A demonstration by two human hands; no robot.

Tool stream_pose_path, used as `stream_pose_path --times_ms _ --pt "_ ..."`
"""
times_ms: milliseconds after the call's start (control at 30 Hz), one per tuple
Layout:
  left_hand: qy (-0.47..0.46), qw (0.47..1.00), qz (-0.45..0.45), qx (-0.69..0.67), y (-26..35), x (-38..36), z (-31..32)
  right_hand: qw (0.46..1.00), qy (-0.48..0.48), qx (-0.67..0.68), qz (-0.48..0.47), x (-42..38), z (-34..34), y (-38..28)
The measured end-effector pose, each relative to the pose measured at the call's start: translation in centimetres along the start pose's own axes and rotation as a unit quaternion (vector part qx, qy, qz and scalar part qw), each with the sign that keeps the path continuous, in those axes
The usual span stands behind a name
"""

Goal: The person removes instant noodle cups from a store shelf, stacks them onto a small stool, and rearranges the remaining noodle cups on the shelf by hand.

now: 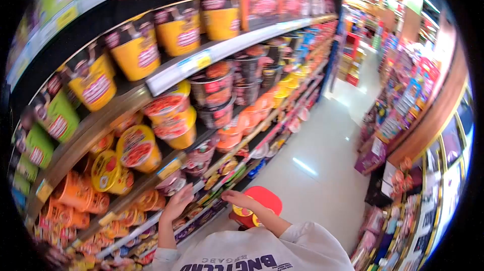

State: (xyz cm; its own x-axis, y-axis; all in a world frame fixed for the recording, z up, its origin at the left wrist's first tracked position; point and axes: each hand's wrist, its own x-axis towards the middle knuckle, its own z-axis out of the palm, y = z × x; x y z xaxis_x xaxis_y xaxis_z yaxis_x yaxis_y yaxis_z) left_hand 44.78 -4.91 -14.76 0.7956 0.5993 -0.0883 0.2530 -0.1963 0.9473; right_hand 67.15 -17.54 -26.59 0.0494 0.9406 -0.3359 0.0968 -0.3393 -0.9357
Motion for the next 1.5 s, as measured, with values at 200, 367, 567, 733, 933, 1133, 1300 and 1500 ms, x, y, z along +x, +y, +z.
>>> stream_pose_path --times_ms 200,367,567,733,933,1133,1300,1500 --pt "0.105 0.986 0.126 0.034 7.0 -6.2 -4.8 0.978 -0.165 0.052 -0.114 0.2 5.5 -11.6" --pt "0.205 0.971 0.127 0.004 5.8 -10.4 -7.3 0.957 -0.25 0.064 -0.133 0.7 8.4 -15.5" --pt "0.367 0.919 0.143 -0.04 3.9 -13.1 -9.8 0.948 -0.271 0.089 -0.142 0.9 11.2 -20.5" --pt "0.391 0.906 0.15 -0.066 3.5 -13.7 -12.1 0.934 -0.218 0.116 -0.258 1.9 13.7 -23.9" --pt "0.375 0.92 0.114 -0.015 3.6 -12.4 -13.7 0.935 -0.138 0.074 -0.318 3.8 16.6 -26.5" --pt "0.417 0.885 0.107 0.176 3.7 -12.4 -14.3 0.904 0.022 -0.17 -0.391 4.8 18.5 -27.0" --pt "0.428 0.88 0.116 0.17 3.1 -13.0 -14.0 0.871 0.09 -0.202 -0.438 4.5 19.4 -26.2" --pt "0.414 0.879 0.172 0.161 1.9 -14.4 -13.2 0.904 0.062 -0.059 -0.42 2.5 20.3 -24.8"
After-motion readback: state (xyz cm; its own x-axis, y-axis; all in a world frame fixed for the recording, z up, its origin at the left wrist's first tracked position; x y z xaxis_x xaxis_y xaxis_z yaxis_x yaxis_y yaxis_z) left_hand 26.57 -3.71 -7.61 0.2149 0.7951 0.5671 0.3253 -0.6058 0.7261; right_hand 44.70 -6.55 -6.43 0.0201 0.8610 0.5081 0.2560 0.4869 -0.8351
